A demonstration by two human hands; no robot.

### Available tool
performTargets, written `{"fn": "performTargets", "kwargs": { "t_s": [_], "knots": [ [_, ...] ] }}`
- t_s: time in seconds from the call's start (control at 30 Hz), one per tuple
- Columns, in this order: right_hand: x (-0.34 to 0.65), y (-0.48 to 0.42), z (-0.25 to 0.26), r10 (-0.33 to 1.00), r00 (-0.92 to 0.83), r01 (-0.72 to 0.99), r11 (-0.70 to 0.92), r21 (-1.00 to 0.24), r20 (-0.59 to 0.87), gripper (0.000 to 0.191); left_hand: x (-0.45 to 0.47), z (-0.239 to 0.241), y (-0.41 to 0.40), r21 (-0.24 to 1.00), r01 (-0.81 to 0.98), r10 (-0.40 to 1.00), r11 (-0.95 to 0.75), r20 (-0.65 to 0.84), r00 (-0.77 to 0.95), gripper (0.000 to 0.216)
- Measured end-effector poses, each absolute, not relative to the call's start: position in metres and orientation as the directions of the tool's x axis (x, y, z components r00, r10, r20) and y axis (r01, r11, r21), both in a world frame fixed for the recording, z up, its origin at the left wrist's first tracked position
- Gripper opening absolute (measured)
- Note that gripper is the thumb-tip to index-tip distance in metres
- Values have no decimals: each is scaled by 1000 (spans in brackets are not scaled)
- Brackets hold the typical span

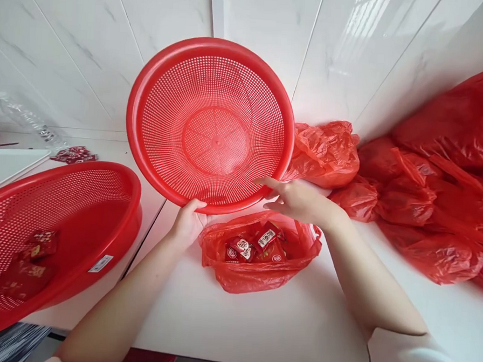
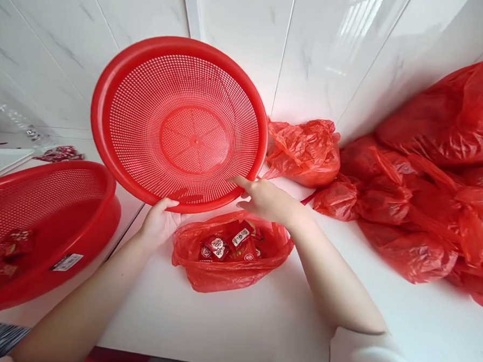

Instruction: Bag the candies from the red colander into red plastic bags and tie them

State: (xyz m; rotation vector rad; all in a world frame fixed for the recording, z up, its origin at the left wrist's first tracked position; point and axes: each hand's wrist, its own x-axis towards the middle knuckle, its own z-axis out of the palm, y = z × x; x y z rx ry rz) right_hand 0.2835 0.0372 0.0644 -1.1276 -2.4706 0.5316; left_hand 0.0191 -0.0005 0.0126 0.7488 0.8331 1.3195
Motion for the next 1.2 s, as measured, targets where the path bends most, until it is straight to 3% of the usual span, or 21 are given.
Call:
{"fn": "performTargets", "kwargs": {
  "t_s": [0.1, 0.17, 0.27, 0.33, 0.4, 0.43, 0.53, 0.63, 0.77, 0.93, 1.2],
  "knots": [
    [279, 41, 62, 799, -504, 665, 601, -443, 329, 42, 18, 20, -4, 849, -511, 991, 134, -102, 90, 17],
    [277, 41, 65, 768, -410, 638, 627, -446, 492, 32, 17, 30, -10, 877, -435, 970, 201, -115, 216, 24],
    [277, 37, 74, 704, -267, 617, 650, -445, 658, 27, 13, 50, -31, 978, -76, 879, 195, -140, 457, 38],
    [280, 34, 79, 696, -209, 623, 636, -456, 687, 28, 8, 63, -53, 972, 231, 905, -44, -59, 422, 46],
    [284, 33, 82, 696, -172, 630, 622, -466, 697, 30, 0, 73, -78, 814, 506, 959, -283, 242, 148, 55],
    [287, 32, 83, 689, -154, 634, 619, -463, 708, 30, -6, 76, -88, 693, 660, 925, -289, 381, 5, 59],
    [295, 33, 85, 658, -100, 651, 610, -452, 746, 32, -27, 77, -109, 340, 937, 813, 79, 522, -258, 72],
    [303, 33, 87, 636, -52, 656, 603, -454, 770, 34, -47, 66, -111, 103, 919, 845, 381, 365, -391, 70],
    [312, 31, 89, 619, -7, 632, 611, -476, 785, 34, -57, 44, -108, -150, 882, 876, 447, 273, -398, 44],
    [317, 32, 92, 602, 51, 582, 630, -513, 797, 34, -64, 22, -116, -285, 904, 912, 320, 350, -213, 39],
    [314, 35, 92, 598, 60, 518, 666, -537, 799, 32, -91, 14, -85, -326, 940, 875, -104, 420, 242, 32]
  ]
}}
